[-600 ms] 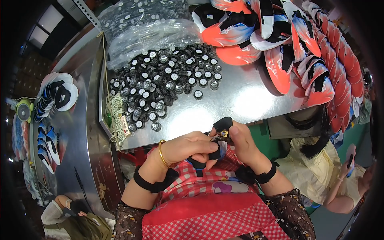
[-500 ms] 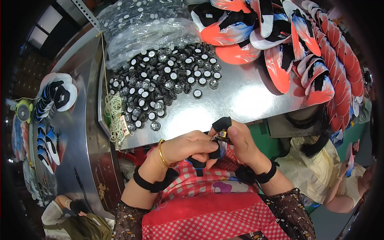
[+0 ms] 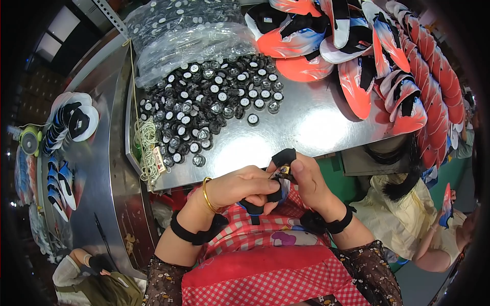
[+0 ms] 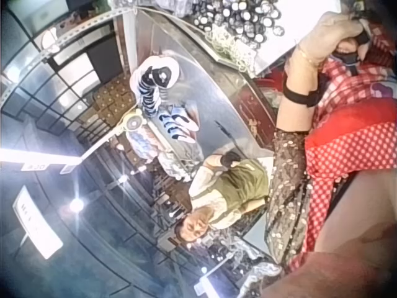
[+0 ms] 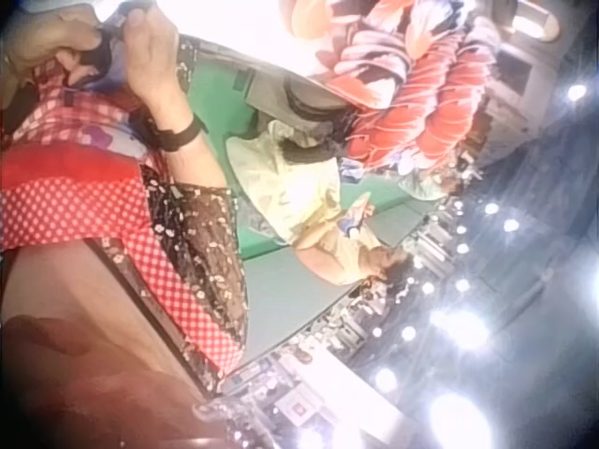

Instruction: Manually attaching small components to shoe uppers at a factory workstation.

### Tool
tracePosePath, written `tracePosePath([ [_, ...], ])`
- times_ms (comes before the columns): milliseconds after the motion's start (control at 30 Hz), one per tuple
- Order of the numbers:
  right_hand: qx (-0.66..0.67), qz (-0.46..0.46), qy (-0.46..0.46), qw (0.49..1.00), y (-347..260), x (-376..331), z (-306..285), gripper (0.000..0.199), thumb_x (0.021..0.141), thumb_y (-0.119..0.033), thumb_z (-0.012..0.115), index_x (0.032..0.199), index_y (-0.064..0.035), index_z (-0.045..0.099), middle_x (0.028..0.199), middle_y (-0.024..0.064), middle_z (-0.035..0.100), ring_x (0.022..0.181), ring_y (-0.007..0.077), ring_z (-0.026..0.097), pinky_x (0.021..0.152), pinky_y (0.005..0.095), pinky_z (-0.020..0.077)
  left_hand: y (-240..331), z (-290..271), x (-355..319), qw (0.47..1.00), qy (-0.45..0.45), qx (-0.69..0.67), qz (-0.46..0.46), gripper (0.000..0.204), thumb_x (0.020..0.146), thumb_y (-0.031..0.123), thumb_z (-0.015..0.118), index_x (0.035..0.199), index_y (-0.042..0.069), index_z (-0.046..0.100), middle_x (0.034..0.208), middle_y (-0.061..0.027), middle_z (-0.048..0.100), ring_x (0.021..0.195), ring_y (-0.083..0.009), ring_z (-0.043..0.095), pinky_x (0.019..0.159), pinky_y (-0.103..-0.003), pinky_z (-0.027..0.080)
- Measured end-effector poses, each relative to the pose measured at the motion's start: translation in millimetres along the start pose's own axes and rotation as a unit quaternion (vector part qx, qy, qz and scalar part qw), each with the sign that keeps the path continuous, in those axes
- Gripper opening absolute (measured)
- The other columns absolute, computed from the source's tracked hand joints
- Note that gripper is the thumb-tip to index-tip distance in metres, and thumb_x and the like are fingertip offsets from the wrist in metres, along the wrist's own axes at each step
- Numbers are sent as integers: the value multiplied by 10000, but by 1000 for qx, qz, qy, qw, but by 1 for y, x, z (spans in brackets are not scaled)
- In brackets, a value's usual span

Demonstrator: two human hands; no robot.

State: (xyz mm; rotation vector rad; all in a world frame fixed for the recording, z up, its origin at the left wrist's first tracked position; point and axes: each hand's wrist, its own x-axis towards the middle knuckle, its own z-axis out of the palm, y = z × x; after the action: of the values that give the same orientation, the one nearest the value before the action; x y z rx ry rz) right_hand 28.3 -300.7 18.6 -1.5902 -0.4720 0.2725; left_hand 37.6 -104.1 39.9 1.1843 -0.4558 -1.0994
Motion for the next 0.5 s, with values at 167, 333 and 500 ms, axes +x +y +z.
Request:
tracePosePath([
  [167,17,16,10,1000,2,-1,1,476,960,-395,335,932,12,580,861,102,618,790,175,580,736,290,450,-1,-1,0,1000,9,-4,1,492,942,372,427,694,-11,612,488,59,390,442,-19,264,446,-200,184],
  [333,93,91,28,991,11,-26,-13,353,944,-299,386,1007,-2,567,926,72,613,799,142,568,716,290,455,2,7,-3,993,110,-22,31,441,943,351,443,766,-12,620,660,5,553,561,-41,418,556,-188,344],
  [500,226,233,-28,945,-20,-15,2,358,811,-37,644,1150,-10,531,1011,24,603,892,76,556,789,227,457,-6,6,12,958,229,54,164,436,946,364,414,997,-13,628,1138,-50,523,870,-94,533,776,-234,411],
])
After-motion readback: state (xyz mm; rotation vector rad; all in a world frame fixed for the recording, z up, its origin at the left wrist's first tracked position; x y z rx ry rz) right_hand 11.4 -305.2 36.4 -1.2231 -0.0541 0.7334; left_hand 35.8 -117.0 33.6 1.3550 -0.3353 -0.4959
